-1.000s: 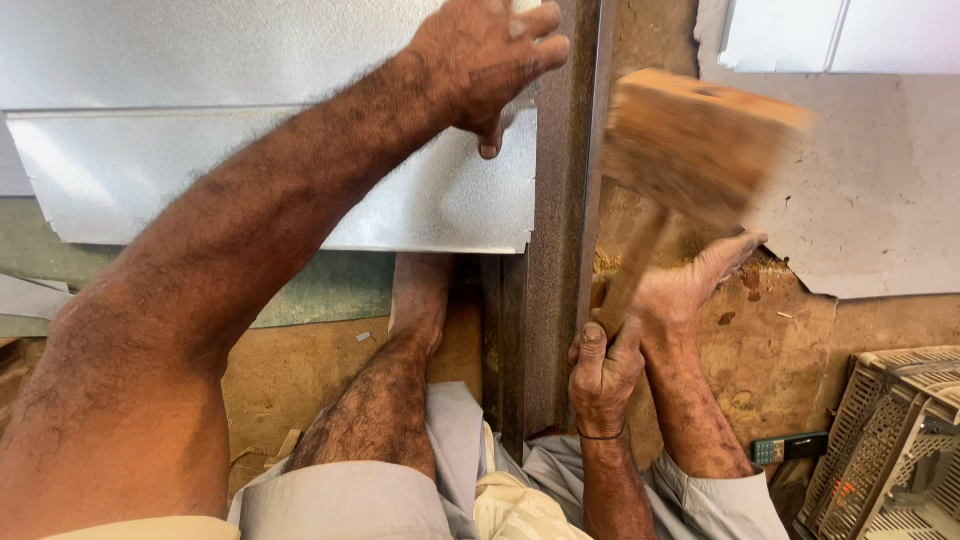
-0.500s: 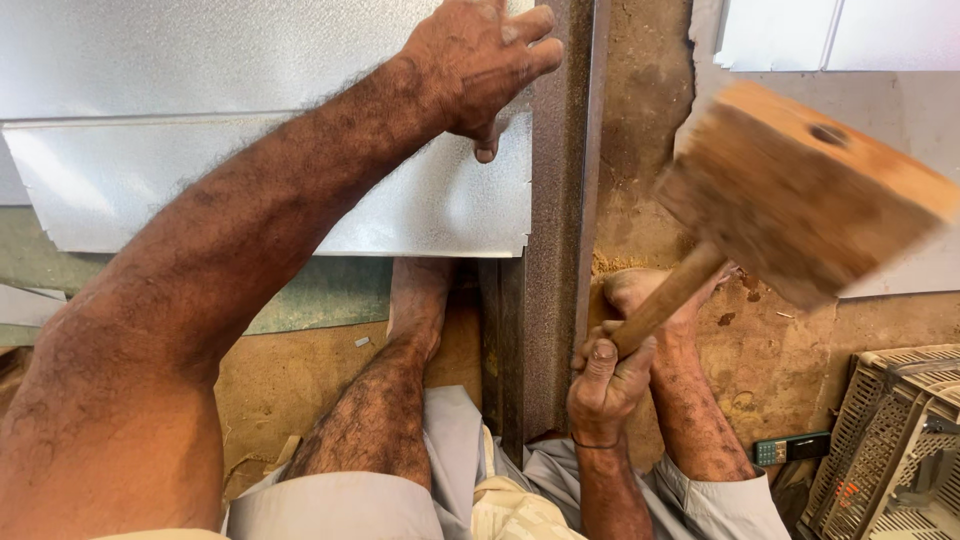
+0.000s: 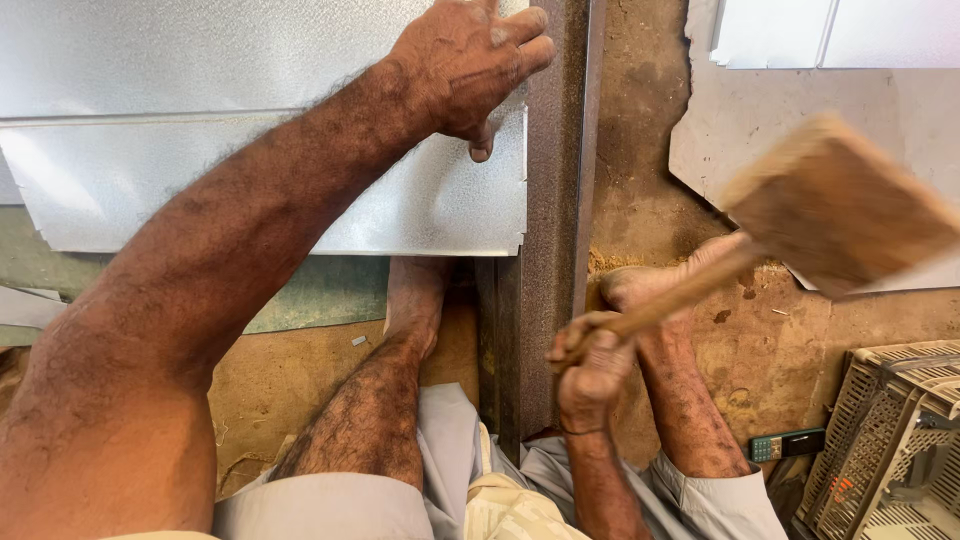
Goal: The person sits on the floor and repeatedly bends the edges of rectangular metal sheets using a wooden mallet and a metal bar. The person places each sheet against the bar, strikes the edge with the mallet, then removes the sheet and repeats the process with another sheet.
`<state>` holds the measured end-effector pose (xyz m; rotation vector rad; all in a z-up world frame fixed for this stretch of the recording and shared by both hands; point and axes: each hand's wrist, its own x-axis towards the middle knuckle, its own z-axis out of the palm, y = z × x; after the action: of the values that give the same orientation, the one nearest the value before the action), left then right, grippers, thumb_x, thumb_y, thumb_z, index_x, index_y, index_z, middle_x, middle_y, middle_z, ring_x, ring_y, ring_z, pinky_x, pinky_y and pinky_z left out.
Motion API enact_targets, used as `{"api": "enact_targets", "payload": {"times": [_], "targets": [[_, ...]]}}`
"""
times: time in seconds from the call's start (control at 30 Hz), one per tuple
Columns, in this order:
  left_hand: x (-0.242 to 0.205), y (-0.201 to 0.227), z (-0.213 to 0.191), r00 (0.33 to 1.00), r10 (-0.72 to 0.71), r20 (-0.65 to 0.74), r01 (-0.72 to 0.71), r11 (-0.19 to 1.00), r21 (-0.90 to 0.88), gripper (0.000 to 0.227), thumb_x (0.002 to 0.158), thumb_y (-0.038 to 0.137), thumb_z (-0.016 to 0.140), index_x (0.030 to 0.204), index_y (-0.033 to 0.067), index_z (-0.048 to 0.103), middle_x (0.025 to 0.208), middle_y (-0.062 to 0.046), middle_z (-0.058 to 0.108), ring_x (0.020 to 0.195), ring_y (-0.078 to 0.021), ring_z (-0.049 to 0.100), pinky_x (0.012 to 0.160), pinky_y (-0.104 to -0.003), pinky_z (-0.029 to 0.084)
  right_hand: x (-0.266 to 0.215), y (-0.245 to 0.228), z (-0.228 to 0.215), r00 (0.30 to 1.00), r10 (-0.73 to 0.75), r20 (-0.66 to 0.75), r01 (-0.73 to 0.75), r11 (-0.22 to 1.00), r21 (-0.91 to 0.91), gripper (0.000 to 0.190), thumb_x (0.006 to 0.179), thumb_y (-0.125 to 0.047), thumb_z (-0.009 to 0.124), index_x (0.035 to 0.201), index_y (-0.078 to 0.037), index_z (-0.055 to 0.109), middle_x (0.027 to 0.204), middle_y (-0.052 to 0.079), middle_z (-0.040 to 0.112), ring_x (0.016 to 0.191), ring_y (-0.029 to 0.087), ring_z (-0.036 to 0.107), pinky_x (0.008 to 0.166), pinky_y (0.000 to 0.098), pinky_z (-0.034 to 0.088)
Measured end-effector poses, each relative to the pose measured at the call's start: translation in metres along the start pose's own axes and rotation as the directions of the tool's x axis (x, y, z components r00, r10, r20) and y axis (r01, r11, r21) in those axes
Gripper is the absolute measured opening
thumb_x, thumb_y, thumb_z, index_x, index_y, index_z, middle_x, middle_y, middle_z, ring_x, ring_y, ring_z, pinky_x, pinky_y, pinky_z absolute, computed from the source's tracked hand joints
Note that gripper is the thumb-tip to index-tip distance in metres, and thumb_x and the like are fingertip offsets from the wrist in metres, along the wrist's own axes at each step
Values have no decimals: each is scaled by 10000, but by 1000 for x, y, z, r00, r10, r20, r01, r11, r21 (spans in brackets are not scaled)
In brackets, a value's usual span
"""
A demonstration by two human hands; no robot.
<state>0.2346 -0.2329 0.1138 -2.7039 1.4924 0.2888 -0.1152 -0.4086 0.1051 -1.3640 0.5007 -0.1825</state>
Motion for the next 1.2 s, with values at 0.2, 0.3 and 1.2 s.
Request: {"api": "enact_targets", "payload": {"times": [0.2, 0.3, 1.2], "targets": [[5, -2, -15, 999, -22, 48, 23, 1000, -3, 1125, 431, 643, 966, 1363, 173, 547, 1322, -70, 546, 1254, -364, 512, 816, -486, 581, 14, 5, -9, 936, 352, -16, -340, 891, -302, 413, 1084, -521, 428, 1040, -127, 543, 665, -42, 505, 468, 84, 476, 354, 252, 449], [0, 2, -12, 999, -22, 36, 24, 998, -63, 1119, 476, 589, 987, 1410, 155, 549, 1340, -70, 557, 1239, -322, 537, 874, -488, 576, 2, 2, -14, 989, 134, -65, -137, 990, -37, 398, 1088, -527, 455, 1081, -136, 526, 719, -32, 517, 531, 88, 494, 416, 256, 473], [5, -3, -5, 993, -58, 106, 59, 998, -2, 1198, 446, 638, 982, 1439, 235, 447, 1431, -75, 458, 1394, -510, 295, 884, -536, 564, 19, 10, -5, 826, 563, 33, -485, 739, -467, 369, 1053, -490, 502, 955, -135, 505, 628, -22, 452, 453, 100, 438, 361, 266, 390]]}}
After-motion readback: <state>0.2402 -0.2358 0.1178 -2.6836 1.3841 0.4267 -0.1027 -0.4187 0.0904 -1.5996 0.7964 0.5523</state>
